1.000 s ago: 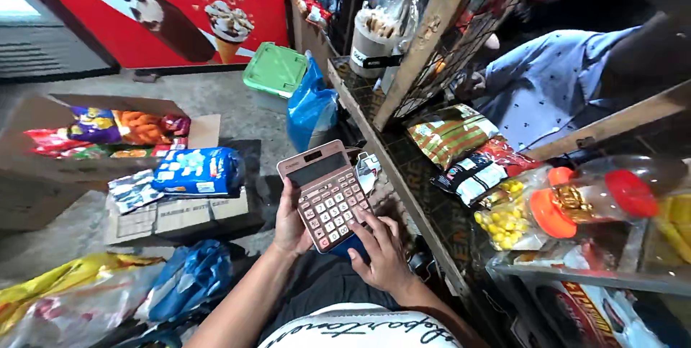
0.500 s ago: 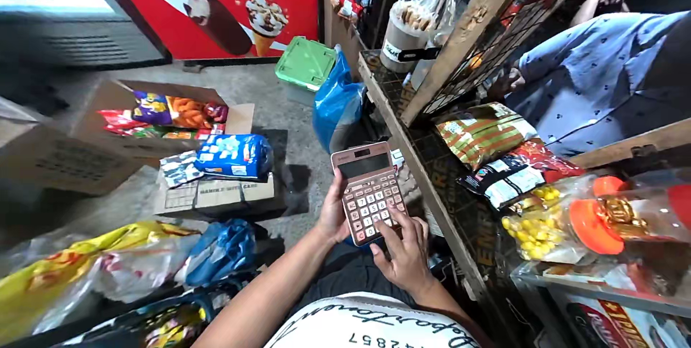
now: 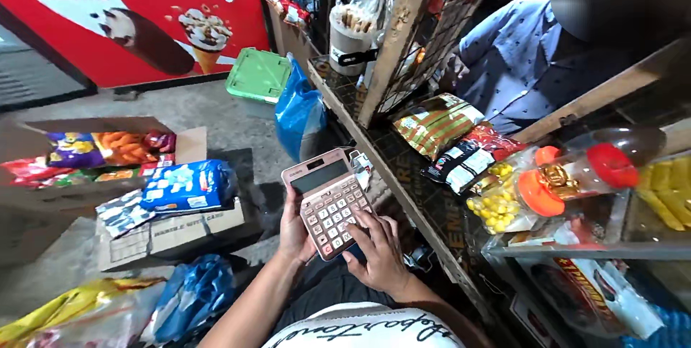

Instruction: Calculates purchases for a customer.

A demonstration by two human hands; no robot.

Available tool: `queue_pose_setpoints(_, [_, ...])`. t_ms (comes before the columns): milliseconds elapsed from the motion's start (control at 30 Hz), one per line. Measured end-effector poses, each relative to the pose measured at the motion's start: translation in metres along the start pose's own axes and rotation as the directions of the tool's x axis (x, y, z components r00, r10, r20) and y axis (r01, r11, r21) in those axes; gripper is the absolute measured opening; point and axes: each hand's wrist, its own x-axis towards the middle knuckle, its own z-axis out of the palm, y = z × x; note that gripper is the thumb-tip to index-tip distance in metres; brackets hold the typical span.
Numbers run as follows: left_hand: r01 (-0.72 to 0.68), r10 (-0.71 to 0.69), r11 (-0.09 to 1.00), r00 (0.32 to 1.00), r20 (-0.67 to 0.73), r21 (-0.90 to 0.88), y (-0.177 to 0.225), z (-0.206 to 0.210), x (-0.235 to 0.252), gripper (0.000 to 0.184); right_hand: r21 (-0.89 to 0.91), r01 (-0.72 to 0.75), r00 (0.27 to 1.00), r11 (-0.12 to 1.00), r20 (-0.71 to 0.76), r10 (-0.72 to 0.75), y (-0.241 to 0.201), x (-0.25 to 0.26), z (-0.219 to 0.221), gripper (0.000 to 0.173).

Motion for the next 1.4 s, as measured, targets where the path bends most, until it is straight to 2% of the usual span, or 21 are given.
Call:
queue_pose_setpoints(167, [0.005,-0.006,0.999,1.000,0.026,0.040,0.003,0.000,0.003,0.079,0.041,0.008,0.995,0.999,-0.096,-0.004,0.002,0.001,0.000,0.048])
queue_pose_setpoints(500, [-0.027,0.027,1.000,0.998,0.051,-0.005,0.000,0.006,0.012,0.079,0.036,0.015,0.990,0.999,-0.144,-0.009,0.008,0.000,0.000,0.047])
queue_pose_setpoints(633, [-0.011,0.007,0.998,0.999,0.051,0.068,-0.001,0.005,0.013,0.076,0.087,-0.036,0.996,0.996,-0.080,0.043,0.010,0.002,-0.003,0.051])
queue_pose_setpoints(700, [-0.001,-0.003,0.996,0.999,0.048,0.088,-0.002,0.004,0.012,0.076,0.132,-0.072,0.983,0.989,-0.161,0.093,0.015,0.002,-0.004,0.052])
queue_pose_setpoints(767, [0.005,-0.011,0.997,0.997,0.076,0.079,-0.001,0.000,0.010,0.073,0.128,-0.165,0.925,0.978,-0.324,0.198,0.024,0.001,-0.009,0.050])
queue_pose_setpoints(867, [-0.030,0.022,0.992,0.998,0.067,0.120,0.002,0.000,0.008,0.071,0.173,-0.380,0.735,0.909,-0.540,0.410,0.044,0.005,-0.027,0.046])
queue_pose_setpoints(900, [-0.037,0.030,0.990,0.998,0.056,0.135,0.003,0.000,0.007,0.071,0.226,-0.452,0.668,0.863,-0.555,0.495,0.052,0.008,-0.034,0.050])
queue_pose_setpoints(967, [-0.034,0.031,0.990,0.999,0.029,0.140,0.005,-0.004,0.007,0.073,0.371,-0.580,0.542,0.725,-0.488,0.684,0.070,0.015,-0.044,0.056])
queue_pose_setpoints(1033, [-0.021,0.021,0.990,1.000,0.001,0.136,0.006,-0.007,0.006,0.075,0.499,-0.608,0.452,0.618,-0.422,0.786,0.088,0.023,-0.048,0.054])
queue_pose_setpoints(1067, [-0.018,0.020,0.991,1.000,-0.010,0.136,0.006,-0.006,0.006,0.075,0.531,-0.608,0.431,0.590,-0.403,0.807,0.095,0.029,-0.048,0.053])
queue_pose_setpoints(1100, [-0.022,0.027,0.989,0.999,-0.030,0.147,0.005,-0.004,0.005,0.075,0.531,-0.613,0.429,0.586,-0.398,0.811,0.099,0.035,-0.049,0.052])
queue_pose_setpoints(1200, [-0.040,0.066,0.973,0.992,-0.106,0.228,0.001,0.007,0.004,0.077,0.408,-0.667,0.507,0.623,-0.364,0.781,0.101,0.054,-0.052,0.059])
queue_pose_setpoints(1300, [-0.021,0.037,0.980,0.996,-0.079,0.196,0.001,0.008,0.003,0.078,0.337,-0.689,0.558,0.642,-0.318,0.766,0.101,0.069,-0.049,0.069])
queue_pose_setpoints(1400, [-0.031,0.053,0.978,0.994,-0.101,0.208,0.000,0.013,0.001,0.078,0.282,-0.679,0.619,0.678,-0.276,0.735,0.106,0.081,-0.048,0.069])
